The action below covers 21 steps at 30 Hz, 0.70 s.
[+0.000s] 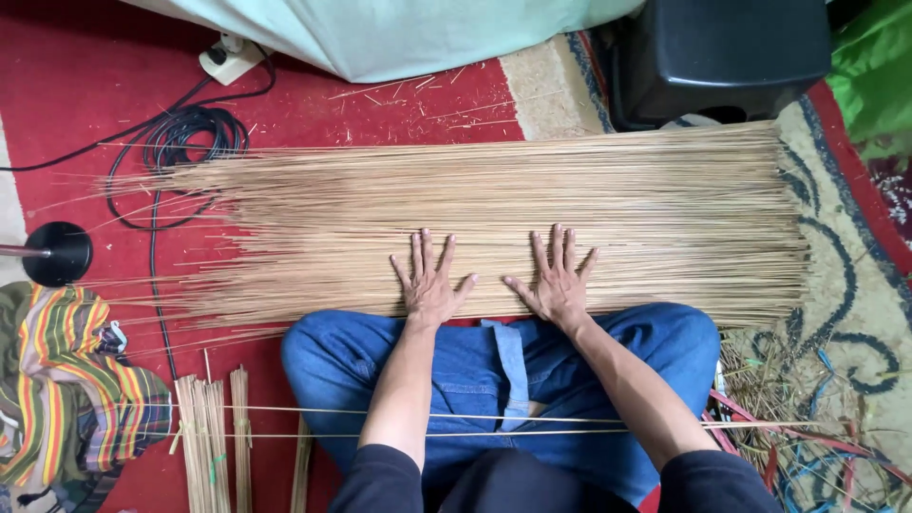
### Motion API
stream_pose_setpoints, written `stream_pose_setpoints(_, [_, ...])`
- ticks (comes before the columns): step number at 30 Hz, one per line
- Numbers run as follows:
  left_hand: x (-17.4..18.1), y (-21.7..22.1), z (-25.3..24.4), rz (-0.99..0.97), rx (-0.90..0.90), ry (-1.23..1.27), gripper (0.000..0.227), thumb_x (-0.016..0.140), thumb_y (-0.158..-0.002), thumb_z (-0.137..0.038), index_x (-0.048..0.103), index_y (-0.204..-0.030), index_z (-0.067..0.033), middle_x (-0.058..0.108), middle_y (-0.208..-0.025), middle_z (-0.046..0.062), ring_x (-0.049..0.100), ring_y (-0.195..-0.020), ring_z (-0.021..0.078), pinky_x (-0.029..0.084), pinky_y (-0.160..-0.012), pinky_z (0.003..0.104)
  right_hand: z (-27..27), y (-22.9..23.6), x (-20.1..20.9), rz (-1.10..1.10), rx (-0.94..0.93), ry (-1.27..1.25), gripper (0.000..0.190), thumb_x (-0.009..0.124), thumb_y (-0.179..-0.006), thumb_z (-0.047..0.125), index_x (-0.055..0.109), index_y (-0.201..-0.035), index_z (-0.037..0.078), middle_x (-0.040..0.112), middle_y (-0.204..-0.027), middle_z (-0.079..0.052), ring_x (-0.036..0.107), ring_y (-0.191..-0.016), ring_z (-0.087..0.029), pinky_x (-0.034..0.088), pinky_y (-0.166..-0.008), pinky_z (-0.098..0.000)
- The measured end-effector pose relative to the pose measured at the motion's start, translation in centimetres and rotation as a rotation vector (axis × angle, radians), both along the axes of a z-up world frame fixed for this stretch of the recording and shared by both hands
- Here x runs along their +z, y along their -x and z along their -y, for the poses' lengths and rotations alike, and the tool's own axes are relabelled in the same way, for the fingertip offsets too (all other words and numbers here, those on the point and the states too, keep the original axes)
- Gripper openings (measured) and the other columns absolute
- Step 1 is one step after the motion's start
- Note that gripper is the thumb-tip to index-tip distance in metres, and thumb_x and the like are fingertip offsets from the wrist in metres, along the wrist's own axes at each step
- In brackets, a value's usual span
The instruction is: Spreading out and sorting a large bundle of thin wooden sticks on a rug.
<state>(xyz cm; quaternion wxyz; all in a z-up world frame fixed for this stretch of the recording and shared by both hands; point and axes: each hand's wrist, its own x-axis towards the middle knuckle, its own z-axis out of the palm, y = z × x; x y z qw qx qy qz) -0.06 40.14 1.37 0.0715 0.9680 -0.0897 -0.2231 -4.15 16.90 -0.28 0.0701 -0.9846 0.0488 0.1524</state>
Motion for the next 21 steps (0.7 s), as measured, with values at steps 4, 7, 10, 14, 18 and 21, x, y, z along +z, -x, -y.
stream_pose_setpoints(4, [0.3, -0.5, 0.1, 0.016, 0.001, -0.001, 0.087, 0.032, -0.093, -0.075, 0.014, -0.165, -0.0308, -0.004, -0.173, 0.018, -0.011, -0.159, 0.0329, -0.006, -0.116, 0.076, 0.0, -0.7, 0.4, -0.005, 0.004, 0.006, 0.102, 0.033, -0.087, 0.088, 0.014, -0.166, 0.027, 0.005, -0.173, -0.016, -0.001, -0.16, -0.036, -0.004, -0.118, -0.0763])
stream_pose_setpoints(7, [0.0, -1.4, 0.2, 0.028, -0.006, -0.021, 0.087, 0.033, -0.092, -0.076, 0.015, -0.165, -0.0311, -0.003, -0.173, 0.018, -0.011, -0.159, 0.0327, -0.007, -0.116, 0.076, -0.1, -1.5, 0.7, 0.002, 0.005, 0.004, 0.1, 0.032, -0.089, 0.087, 0.015, -0.166, 0.025, 0.008, -0.173, -0.017, 0.001, -0.159, -0.037, -0.003, -0.118, -0.0759])
stream_pose_setpoints(10, [0.3, -2.0, 0.2, 0.016, -0.014, -0.022, 0.09, 0.033, -0.09, -0.08, 0.014, -0.165, -0.0327, -0.006, -0.173, 0.017, -0.013, -0.159, 0.0324, -0.007, -0.115, 0.078, -0.2, -2.0, 1.1, 0.009, -0.009, 0.011, 0.101, 0.029, -0.089, 0.089, 0.016, -0.166, 0.026, 0.01, -0.172, -0.018, 0.002, -0.159, -0.037, -0.003, -0.118, -0.0759])
stream_pose_setpoints(14, [-0.3, -1.9, 0.4, 0.084, 0.004, 0.033, 0.092, 0.042, -0.089, -0.077, 0.018, -0.165, -0.0307, -0.002, -0.173, 0.018, -0.008, -0.159, 0.0335, -0.007, -0.115, 0.077, 0.3, -2.1, 1.2, -0.01, -0.014, -0.021, 0.096, 0.034, -0.091, 0.084, 0.016, -0.166, 0.027, 0.008, -0.173, -0.015, 0.002, -0.16, -0.036, -0.004, -0.12, -0.0731])
stream_pose_setpoints(18, [-1.1, -2.2, 0.7, 0.197, 0.051, 0.137, 0.083, 0.048, -0.095, -0.064, 0.021, -0.165, -0.0267, -0.001, -0.173, 0.017, -0.005, -0.16, 0.0335, -0.004, -0.119, 0.073, 1.8, -2.2, -0.2, -0.009, -0.019, -0.04, 0.091, 0.041, -0.091, 0.08, 0.021, -0.165, 0.031, 0.012, -0.173, -0.01, 0.005, -0.16, -0.033, 0.004, -0.123, -0.069])
stream_pose_setpoints(21, [-1.0, -2.0, 1.1, 0.236, 0.014, 0.212, 0.082, 0.051, -0.096, -0.062, 0.026, -0.163, -0.0228, 0.001, -0.173, 0.018, -0.002, -0.16, 0.0332, 0.002, -0.122, 0.069, 3.8, -2.5, -1.6, 0.015, -0.021, -0.09, 0.087, 0.053, -0.092, 0.069, 0.028, -0.164, 0.027, 0.018, -0.171, -0.013, 0.016, -0.158, -0.033, 0.017, -0.124, -0.0628])
